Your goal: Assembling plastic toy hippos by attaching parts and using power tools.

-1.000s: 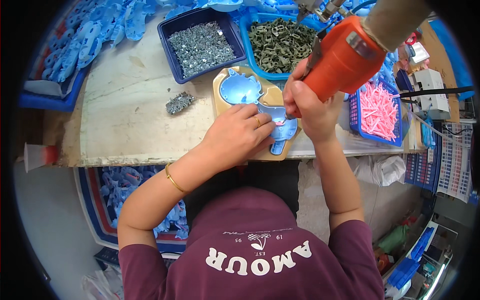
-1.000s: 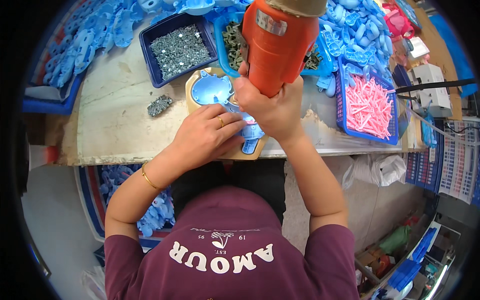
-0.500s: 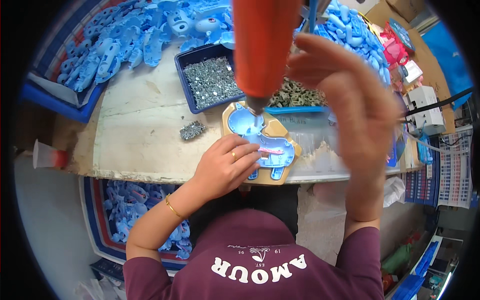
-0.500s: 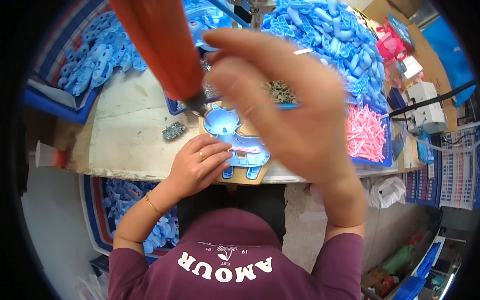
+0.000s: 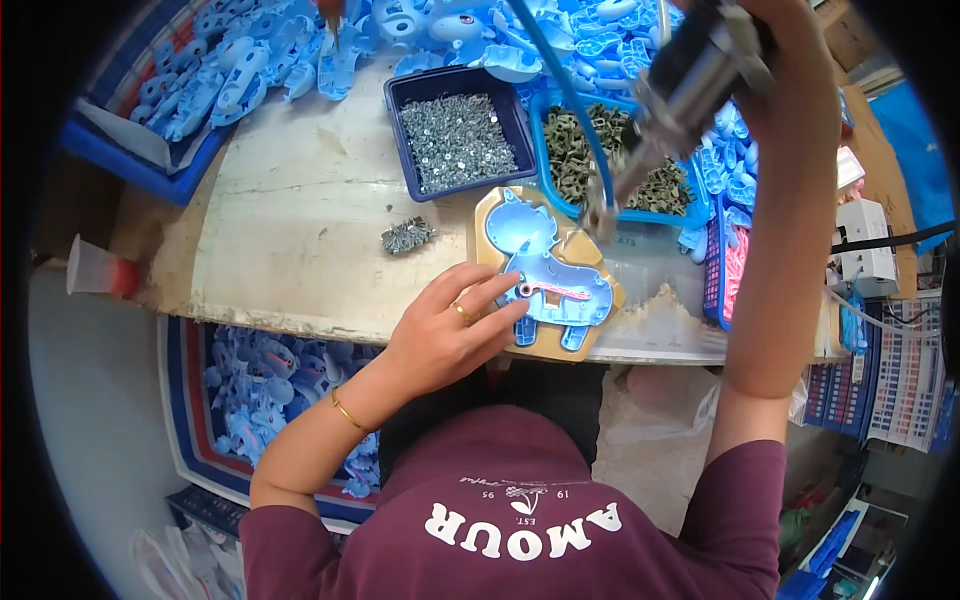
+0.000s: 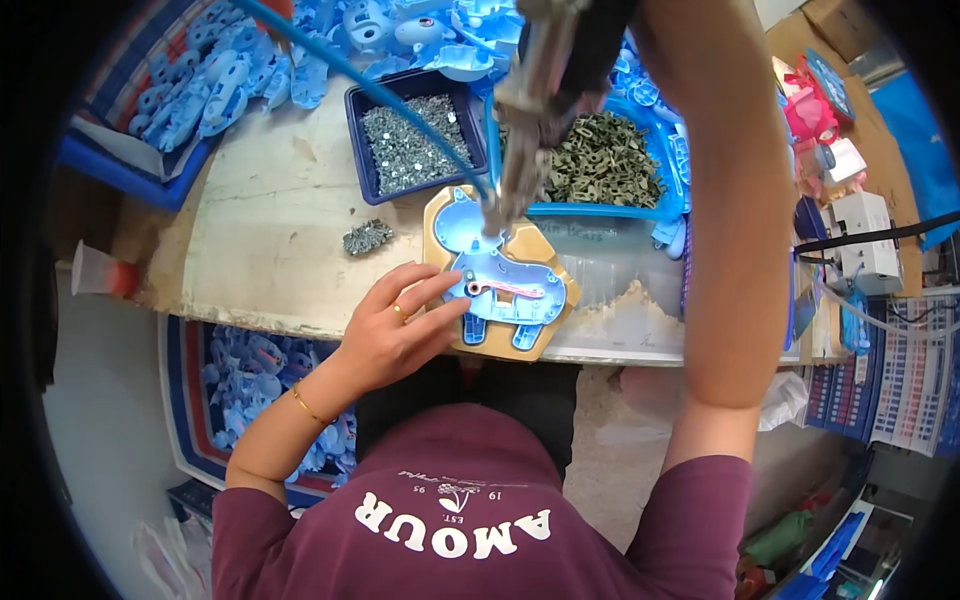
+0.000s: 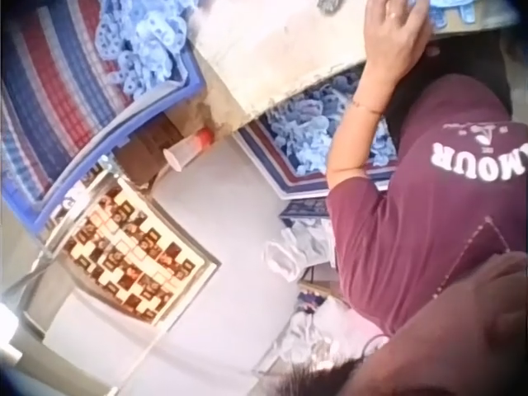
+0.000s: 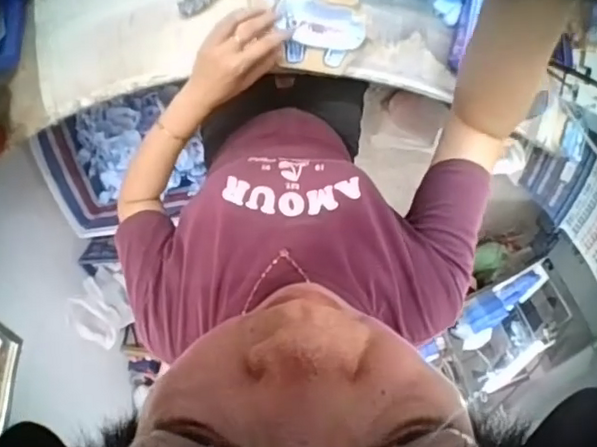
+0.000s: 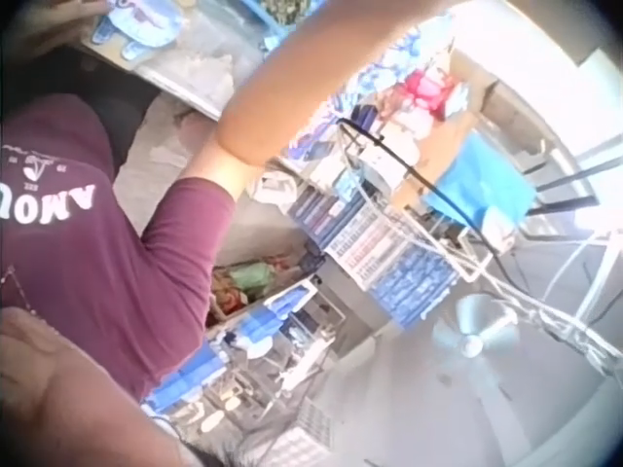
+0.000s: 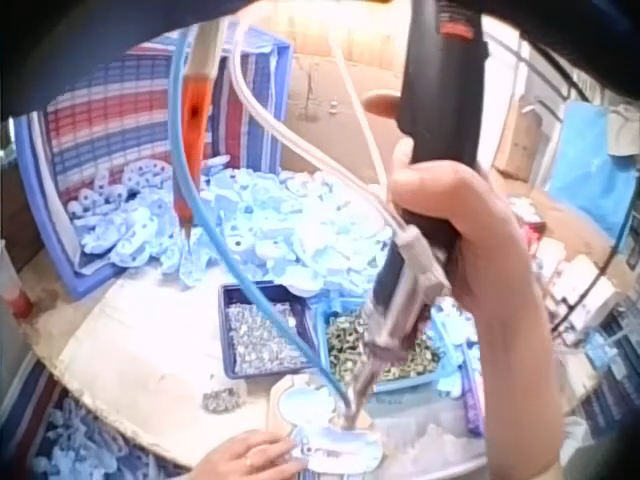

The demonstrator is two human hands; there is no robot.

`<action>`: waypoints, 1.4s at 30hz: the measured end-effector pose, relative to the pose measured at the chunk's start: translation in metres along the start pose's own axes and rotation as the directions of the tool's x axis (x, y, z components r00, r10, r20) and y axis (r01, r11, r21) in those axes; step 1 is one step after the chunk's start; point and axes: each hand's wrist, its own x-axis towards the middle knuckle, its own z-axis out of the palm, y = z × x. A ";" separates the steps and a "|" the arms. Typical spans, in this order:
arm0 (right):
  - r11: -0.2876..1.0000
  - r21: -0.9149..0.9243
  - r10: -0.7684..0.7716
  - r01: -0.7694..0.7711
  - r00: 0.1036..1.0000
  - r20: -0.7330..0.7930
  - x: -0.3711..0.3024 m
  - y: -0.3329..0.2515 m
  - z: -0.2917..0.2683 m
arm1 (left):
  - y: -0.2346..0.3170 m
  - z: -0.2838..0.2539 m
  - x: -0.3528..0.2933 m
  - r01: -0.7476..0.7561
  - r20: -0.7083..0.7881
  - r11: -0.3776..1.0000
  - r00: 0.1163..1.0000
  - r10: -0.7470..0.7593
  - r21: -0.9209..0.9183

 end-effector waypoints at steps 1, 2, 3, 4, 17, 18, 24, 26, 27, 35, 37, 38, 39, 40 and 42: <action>1.000 -0.006 0.007 -0.007 1.000 -0.002 -0.008 0.004 0.005 | 0.001 0.005 0.003 -0.015 0.001 1.000 1.000 0.015 -0.004; 0.990 0.143 -0.004 0.016 0.996 -0.084 -0.016 0.014 0.025 | -0.001 0.006 -0.003 -0.001 0.008 1.000 1.000 0.001 0.011; 0.964 0.262 -0.007 0.054 0.984 -0.179 -0.025 0.012 0.035 | -0.001 0.008 -0.004 0.007 0.009 1.000 1.000 -0.007 0.009; 0.979 0.203 0.078 -0.037 0.977 -0.197 -0.030 0.006 0.040 | -0.002 0.009 -0.005 0.014 0.023 1.000 1.000 -0.014 0.010; 0.961 0.111 0.276 -0.253 0.884 -0.379 -0.073 0.006 0.065 | 0.004 0.017 -0.004 0.005 0.086 0.992 0.996 -0.016 0.123; 0.970 0.055 0.236 -0.235 0.876 -0.421 -0.073 0.008 0.064 | 0.004 0.018 -0.003 0.002 0.086 0.992 0.996 -0.013 0.122; 0.983 0.023 0.174 -0.183 0.878 -0.447 -0.055 -0.008 0.038 | 0.009 0.019 0.004 0.011 0.061 0.998 0.998 -0.014 0.062; 0.995 -0.070 0.036 -0.072 0.904 -0.425 -0.030 -0.010 0.013 | 0.010 0.019 0.010 0.030 0.060 0.998 0.998 -0.033 0.055; 0.996 -0.093 -0.024 -0.013 0.924 -0.382 -0.017 -0.005 0.001 | 0.010 0.020 0.010 0.029 0.059 0.999 0.998 -0.031 0.037; 0.978 -0.116 0.175 -0.175 0.985 -0.011 0.021 0.048 -0.102 | 0.018 -0.093 0.024 0.125 0.191 0.926 0.980 -0.058 -0.357; 0.790 -0.584 0.214 -0.187 0.976 -0.023 0.000 0.092 -0.163 | 0.032 -0.147 0.015 0.400 0.306 0.852 0.903 -0.302 -0.338; 0.598 -0.767 0.311 -0.233 0.949 -0.045 -0.010 0.107 -0.176 | 0.043 -0.178 0.008 0.464 0.343 0.862 0.858 -0.381 -0.203; 0.334 -0.904 0.454 -0.268 0.886 -0.095 -0.030 0.130 -0.196 | 0.042 -0.199 -0.007 0.505 0.442 0.860 0.787 -0.430 -0.064; 0.039 -0.966 0.569 -0.254 0.800 -0.188 -0.053 0.153 -0.216 | 0.042 -0.221 -0.023 0.572 0.555 0.808 0.632 -0.542 0.137; -0.224 -0.971 0.627 -0.080 0.751 -0.207 -0.093 0.182 -0.223 | 0.049 -0.227 -0.043 0.756 0.457 0.441 0.211 -0.864 0.483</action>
